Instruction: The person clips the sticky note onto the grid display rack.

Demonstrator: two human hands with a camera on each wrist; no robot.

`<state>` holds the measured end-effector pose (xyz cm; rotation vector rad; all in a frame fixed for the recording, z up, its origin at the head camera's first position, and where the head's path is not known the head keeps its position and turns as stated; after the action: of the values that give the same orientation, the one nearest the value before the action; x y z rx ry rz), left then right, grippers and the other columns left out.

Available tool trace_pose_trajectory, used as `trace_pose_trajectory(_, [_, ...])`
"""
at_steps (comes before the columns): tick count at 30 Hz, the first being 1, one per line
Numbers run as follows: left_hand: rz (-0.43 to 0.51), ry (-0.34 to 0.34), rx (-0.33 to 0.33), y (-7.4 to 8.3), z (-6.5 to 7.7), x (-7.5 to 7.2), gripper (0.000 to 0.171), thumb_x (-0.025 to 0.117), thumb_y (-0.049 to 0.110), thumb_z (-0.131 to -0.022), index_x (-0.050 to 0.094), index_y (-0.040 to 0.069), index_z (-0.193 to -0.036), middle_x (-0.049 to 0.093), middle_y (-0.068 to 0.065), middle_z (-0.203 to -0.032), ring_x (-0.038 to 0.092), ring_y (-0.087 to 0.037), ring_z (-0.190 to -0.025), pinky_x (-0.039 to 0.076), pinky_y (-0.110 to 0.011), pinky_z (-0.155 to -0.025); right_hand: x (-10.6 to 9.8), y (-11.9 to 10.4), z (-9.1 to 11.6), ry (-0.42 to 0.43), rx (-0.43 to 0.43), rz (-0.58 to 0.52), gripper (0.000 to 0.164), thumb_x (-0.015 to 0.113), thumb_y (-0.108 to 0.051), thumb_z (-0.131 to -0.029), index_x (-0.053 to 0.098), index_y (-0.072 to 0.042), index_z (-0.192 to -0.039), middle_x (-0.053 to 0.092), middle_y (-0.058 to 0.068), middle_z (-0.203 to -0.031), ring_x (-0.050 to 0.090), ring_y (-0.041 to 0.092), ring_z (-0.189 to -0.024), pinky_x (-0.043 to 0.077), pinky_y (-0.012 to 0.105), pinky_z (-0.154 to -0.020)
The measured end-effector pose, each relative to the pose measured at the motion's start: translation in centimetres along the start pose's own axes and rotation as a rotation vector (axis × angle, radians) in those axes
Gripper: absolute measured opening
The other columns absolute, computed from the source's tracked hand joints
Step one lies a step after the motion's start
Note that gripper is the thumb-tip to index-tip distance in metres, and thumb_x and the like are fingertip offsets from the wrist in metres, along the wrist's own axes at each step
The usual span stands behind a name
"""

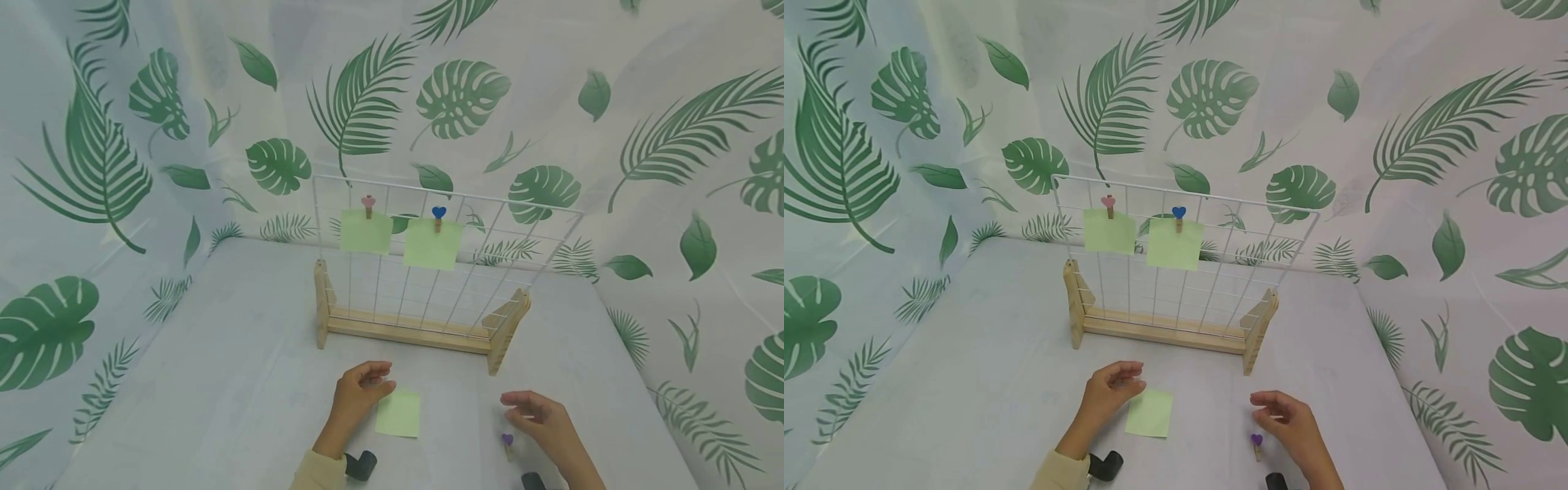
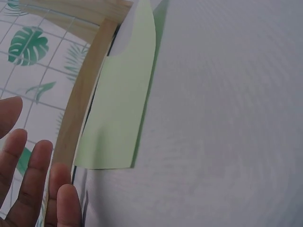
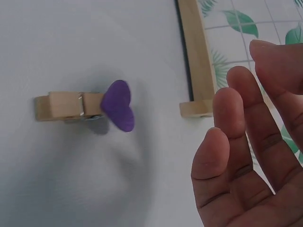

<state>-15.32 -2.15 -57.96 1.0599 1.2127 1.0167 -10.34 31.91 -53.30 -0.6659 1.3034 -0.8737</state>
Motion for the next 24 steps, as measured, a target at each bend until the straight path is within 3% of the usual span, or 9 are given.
trace_pose_trajectory(5, [-0.047, -0.002, -0.01, -0.4, 0.0, 0.0, 0.033, 0.089, 0.016, -0.089, 0.079, 0.008, -0.12, 0.08, -0.008, -0.117, 0.074, -0.027, -0.107, 0.061, -0.042, -0.096, 0.2, 0.9, 0.1, -0.031, 0.034, 0.005, 0.024, 0.077, -0.002, -0.097, 0.074, 0.006, -0.12, 0.078, 0.017, -0.117, 0.068, 0.003, -0.095, 0.058, 0.025, -0.083])
trace_pose_trajectory(8, [-0.085, -0.005, -0.015, -0.5, -0.1, 0.0, 0.033, 0.09, 0.017, -0.089, 0.08, 0.009, -0.119, 0.08, -0.007, -0.117, 0.073, -0.025, -0.105, 0.061, -0.043, -0.094, 0.4, 1.6, 0.1, -0.073, 0.063, 0.016, 0.026, 0.076, -0.003, -0.099, 0.072, 0.008, -0.122, 0.076, 0.02, -0.121, 0.07, 0.01, -0.098, 0.059, 0.027, -0.082])
trace_pose_trajectory(13, [-0.156, -0.008, -0.037, -0.7, -0.1, 0.1, 0.032, 0.09, 0.019, -0.087, 0.081, 0.012, -0.118, 0.08, -0.005, -0.117, 0.071, -0.021, -0.101, 0.06, -0.046, -0.093, 0.7, 2.8, 0.1, -0.109, 0.102, 0.087, 0.025, 0.079, -0.001, -0.095, 0.075, 0.005, -0.119, 0.077, 0.018, -0.121, 0.072, 0.02, -0.103, 0.059, 0.026, -0.08])
trace_pose_trajectory(17, [-0.199, -0.008, -0.024, -0.6, -0.1, 0.1, 0.032, 0.09, 0.015, -0.086, 0.081, 0.012, -0.116, 0.081, -0.004, -0.115, 0.07, -0.018, -0.096, 0.059, -0.041, -0.088, 1.1, 3.3, 0.1, -0.108, 0.104, 0.144, 0.025, 0.082, 0.001, -0.09, 0.077, 0.001, -0.115, 0.078, 0.014, -0.119, 0.073, 0.019, -0.102, 0.057, 0.023, -0.084])
trace_pose_trajectory(21, [-0.221, -0.008, -0.004, -0.6, 0.0, 0.1, 0.031, 0.088, 0.007, -0.083, 0.081, 0.01, -0.114, 0.081, -0.003, -0.109, 0.068, -0.014, -0.09, 0.058, -0.034, -0.083, 1.3, 3.6, 0.2, -0.11, 0.122, 0.169, 0.028, 0.085, -0.002, -0.088, 0.077, 0.0, -0.115, 0.078, 0.013, -0.116, 0.071, 0.018, -0.094, 0.06, 0.031, -0.084])
trace_pose_trajectory(24, [-0.24, -0.004, 0.008, -0.7, 0.0, 0.1, 0.031, 0.087, 0.002, -0.081, 0.082, 0.01, -0.111, 0.081, -0.001, -0.104, 0.067, -0.011, -0.087, 0.057, -0.03, -0.081, 1.4, 3.7, 0.2, -0.136, 0.089, 0.176, 0.029, 0.085, -0.006, -0.091, 0.076, 0.002, -0.117, 0.078, 0.015, -0.115, 0.073, 0.02, -0.094, 0.063, 0.037, -0.086])
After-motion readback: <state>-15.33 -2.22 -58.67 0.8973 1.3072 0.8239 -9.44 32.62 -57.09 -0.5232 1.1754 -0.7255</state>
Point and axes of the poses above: each hand's wrist, its own z-axis away from the middle knuckle, its own x-axis out of the palm, y = z × x, the point moved 5 cm from there along -z, towards the middle knuckle
